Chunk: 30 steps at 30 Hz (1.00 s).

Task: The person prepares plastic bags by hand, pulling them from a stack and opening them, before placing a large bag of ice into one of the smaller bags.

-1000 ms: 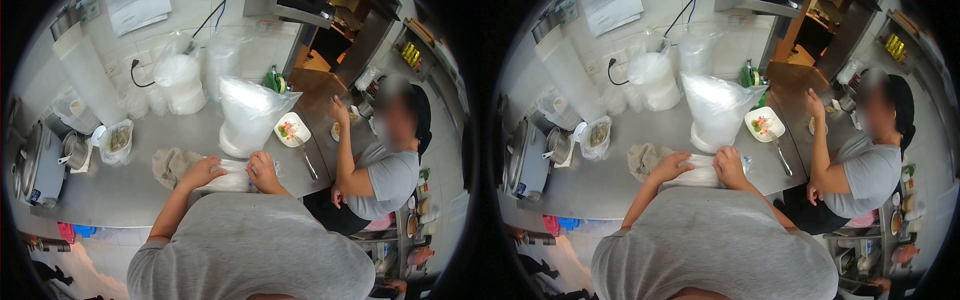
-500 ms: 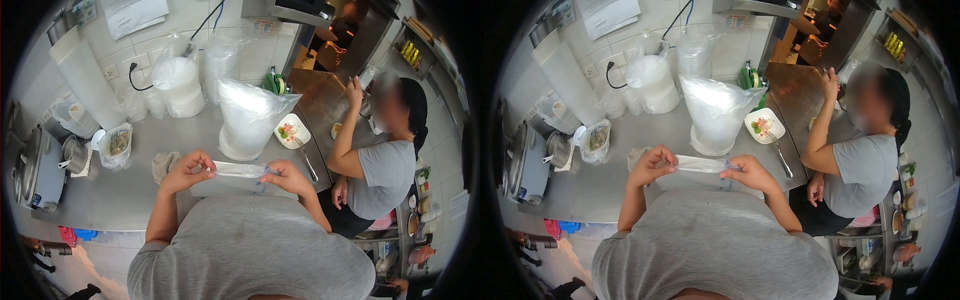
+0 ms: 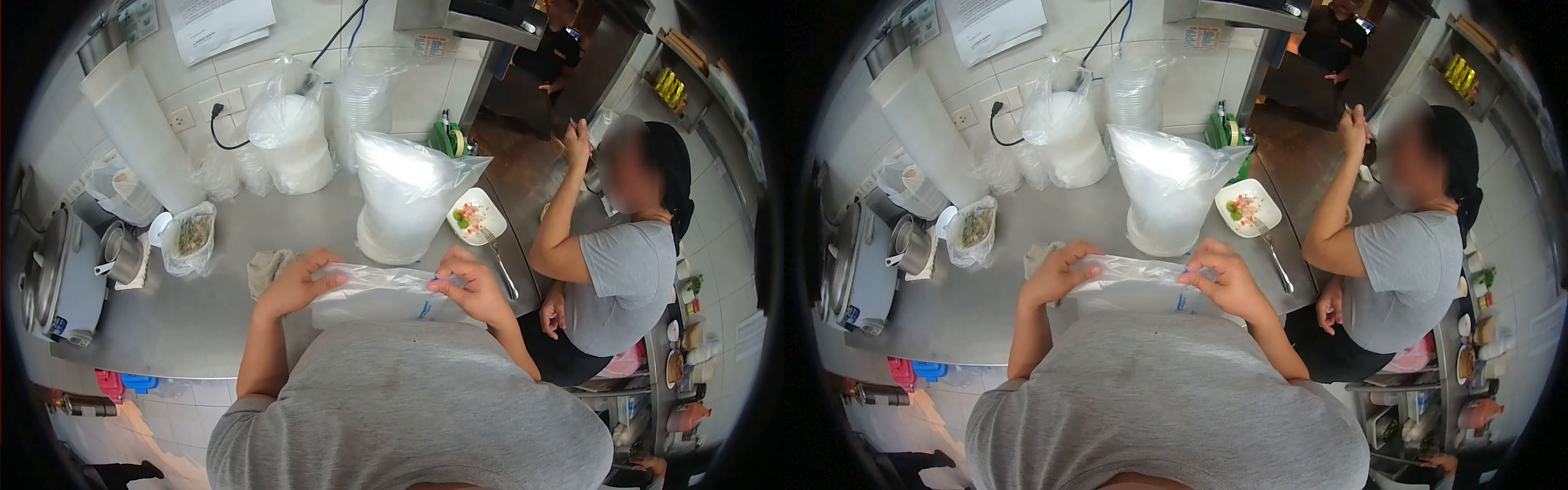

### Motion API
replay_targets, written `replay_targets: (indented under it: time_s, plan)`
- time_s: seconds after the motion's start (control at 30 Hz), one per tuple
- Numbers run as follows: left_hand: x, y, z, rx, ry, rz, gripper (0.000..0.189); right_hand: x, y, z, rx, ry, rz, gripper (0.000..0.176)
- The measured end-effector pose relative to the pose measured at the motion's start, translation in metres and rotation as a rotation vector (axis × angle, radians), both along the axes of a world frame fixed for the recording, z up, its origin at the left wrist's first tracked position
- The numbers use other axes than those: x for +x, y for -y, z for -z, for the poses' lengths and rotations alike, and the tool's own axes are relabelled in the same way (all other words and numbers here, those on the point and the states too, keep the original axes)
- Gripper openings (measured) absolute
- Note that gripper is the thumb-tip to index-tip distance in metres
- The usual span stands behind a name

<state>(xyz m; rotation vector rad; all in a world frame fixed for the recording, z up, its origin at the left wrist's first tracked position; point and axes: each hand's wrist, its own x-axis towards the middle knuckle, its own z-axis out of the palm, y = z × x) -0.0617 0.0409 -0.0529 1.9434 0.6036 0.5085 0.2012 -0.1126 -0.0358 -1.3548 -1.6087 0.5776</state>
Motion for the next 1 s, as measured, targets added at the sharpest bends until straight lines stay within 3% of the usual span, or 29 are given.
replay_targets:
  time_s: [0.1,0.27,0.4,0.5,0.57,0.67,0.8,0.9,1.0]
  plan:
    - [-0.002,-0.006,0.006,-0.280,0.147,-0.011,0.011,0.001,-0.001,-0.003,0.064,0.048,0.080,0.012]
    - [-0.001,0.002,-0.006,-0.193,0.459,-0.005,0.013,0.000,-0.003,0.000,-0.004,-0.085,0.247,0.012]
    - [0.006,0.008,-0.004,-0.264,0.666,0.119,0.022,0.004,-0.006,0.004,0.007,-0.024,0.201,0.012]
    - [0.014,0.011,0.008,-0.471,0.642,0.116,0.016,-0.001,-0.011,0.007,0.183,-0.112,0.283,0.010]
    - [0.021,0.019,-0.001,-0.511,0.579,-0.002,0.009,-0.003,-0.014,0.001,0.327,-0.215,0.379,0.007]
    - [0.021,0.013,0.001,-0.448,0.477,-0.028,0.005,0.003,-0.012,-0.009,0.327,-0.421,0.236,0.006]
    - [0.021,0.012,-0.012,-0.464,0.431,-0.076,0.010,0.016,-0.002,-0.010,0.279,-0.467,0.156,0.006]
    - [0.014,-0.002,-0.002,-0.365,0.438,0.075,0.006,0.016,0.008,-0.014,0.226,-0.553,0.202,0.006]
    - [0.016,-0.002,-0.004,-0.292,0.636,0.159,0.010,0.017,0.010,-0.015,0.243,-0.545,0.180,0.010]
